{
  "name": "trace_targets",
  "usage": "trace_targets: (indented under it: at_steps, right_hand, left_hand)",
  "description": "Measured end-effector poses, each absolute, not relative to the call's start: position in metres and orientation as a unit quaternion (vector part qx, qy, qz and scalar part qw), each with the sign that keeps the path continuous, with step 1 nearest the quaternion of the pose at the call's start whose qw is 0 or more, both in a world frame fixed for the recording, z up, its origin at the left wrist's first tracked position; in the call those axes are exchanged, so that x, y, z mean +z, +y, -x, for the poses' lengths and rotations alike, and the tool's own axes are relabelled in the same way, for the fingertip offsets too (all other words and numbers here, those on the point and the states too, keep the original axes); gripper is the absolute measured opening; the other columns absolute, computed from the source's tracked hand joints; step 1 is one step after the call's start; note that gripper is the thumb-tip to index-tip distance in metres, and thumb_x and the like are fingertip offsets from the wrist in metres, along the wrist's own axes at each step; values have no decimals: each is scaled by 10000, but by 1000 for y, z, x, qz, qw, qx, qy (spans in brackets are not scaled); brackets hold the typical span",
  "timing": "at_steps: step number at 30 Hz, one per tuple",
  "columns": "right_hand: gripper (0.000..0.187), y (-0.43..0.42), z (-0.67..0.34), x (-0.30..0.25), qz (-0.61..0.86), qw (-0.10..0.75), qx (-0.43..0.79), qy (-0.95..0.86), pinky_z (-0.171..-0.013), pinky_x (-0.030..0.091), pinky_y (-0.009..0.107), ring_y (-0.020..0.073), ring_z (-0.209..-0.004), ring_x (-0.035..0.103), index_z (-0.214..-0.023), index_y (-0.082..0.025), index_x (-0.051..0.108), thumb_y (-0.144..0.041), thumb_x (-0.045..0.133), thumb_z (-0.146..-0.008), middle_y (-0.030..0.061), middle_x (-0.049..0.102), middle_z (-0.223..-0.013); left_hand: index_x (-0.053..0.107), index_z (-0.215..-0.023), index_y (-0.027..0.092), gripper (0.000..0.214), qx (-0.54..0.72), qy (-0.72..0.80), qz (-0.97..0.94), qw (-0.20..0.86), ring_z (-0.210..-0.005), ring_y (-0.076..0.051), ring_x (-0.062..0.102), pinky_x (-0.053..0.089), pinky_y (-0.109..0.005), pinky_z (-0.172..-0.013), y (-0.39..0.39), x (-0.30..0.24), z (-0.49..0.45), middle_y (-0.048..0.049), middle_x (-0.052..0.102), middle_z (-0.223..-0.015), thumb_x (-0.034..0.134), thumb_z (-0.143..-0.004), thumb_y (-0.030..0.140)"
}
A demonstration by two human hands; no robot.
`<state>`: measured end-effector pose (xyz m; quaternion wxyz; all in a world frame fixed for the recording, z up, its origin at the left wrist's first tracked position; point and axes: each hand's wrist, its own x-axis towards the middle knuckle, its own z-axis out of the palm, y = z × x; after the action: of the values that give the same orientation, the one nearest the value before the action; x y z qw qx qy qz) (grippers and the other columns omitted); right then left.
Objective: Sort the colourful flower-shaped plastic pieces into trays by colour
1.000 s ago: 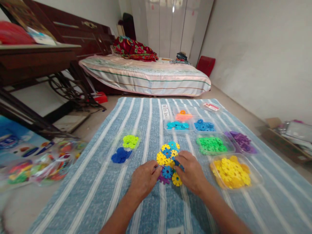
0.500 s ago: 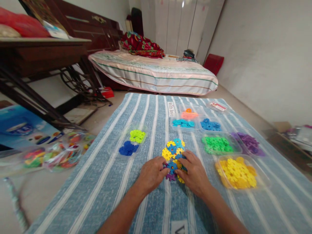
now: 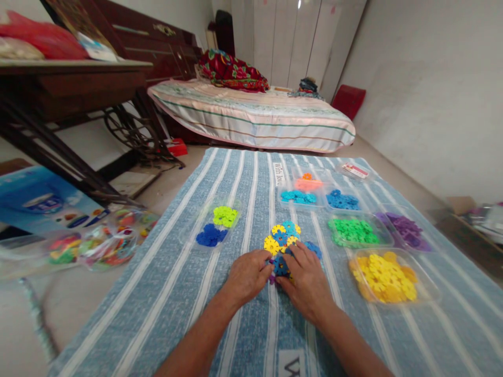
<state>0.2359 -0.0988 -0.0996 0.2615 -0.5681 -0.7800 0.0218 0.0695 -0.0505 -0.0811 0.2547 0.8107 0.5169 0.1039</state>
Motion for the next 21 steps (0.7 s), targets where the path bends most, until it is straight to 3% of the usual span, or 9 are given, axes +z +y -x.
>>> trace_targets:
  at_steps: [4, 9, 13, 16, 19, 21]
  right_hand:
    - [296, -95, -234, -98, 572, 251, 44, -780, -998, 350, 495, 301, -1226, 395, -1043, -167, 607, -202, 619, -749, 128, 547, -1203]
    - [273, -93, -234, -103, 571, 307, 73, -758, -1017, 328, 468, 273, -1209, 404, -973, -169, 604, -147, 644, -704, 111, 563, -1167]
    - [174, -90, -230, -103, 570, 369, 129, -723, -996, 350, 409, 223, -1131, 473, -784, -195, 594, -92, 651, -656, 68, 600, -1075]
    - [98, -86, -234, -93, 575, 411, 164, -688, -942, 391, 363, 189, -1044, 529, -660, -206, 571, -135, 627, -697, 42, 629, -989]
    - [125, -78, -260, -75, 596, 446, 124, -656, -913, 409, 355, 186, -1007, 554, -638, -212, 565, -224, 589, -761, 39, 645, -949]
    - [134, -72, -289, -61, 620, 471, 24, -627, -899, 418, 375, 196, -969, 571, -677, -210, 573, -286, 569, -787, 50, 648, -937]
  left_hand:
    - [601, -861, 208, 135, 94, 508, -813, 270, -734, -143, 546, 351, -230, -631, -50, -78, -68, 8, 608, -764, 524, -775, 280]
    - [565, -770, 202, 75, 93, 488, -821, 281, -702, -134, 519, 318, -225, -602, -47, -78, -65, 24, 577, -730, 555, -725, 261]
    - [568, -774, 198, 106, 86, 495, -812, 296, -671, -132, 504, 306, -229, -585, -44, -79, -63, 29, 562, -707, 550, -716, 285]
    - [587, -827, 203, 155, 73, 503, -801, 316, -669, -133, 504, 307, -230, -585, -42, -78, -63, 33, 558, -700, 551, -701, 286]
    - [595, -875, 209, 205, 68, 510, -793, 326, -670, -134, 508, 307, -230, -586, -42, -75, -63, 37, 554, -691, 556, -692, 293]
    - [593, -883, 209, 218, 70, 514, -790, 327, -667, -133, 507, 303, -229, -582, -42, -74, -64, 39, 550, -685, 561, -689, 302]
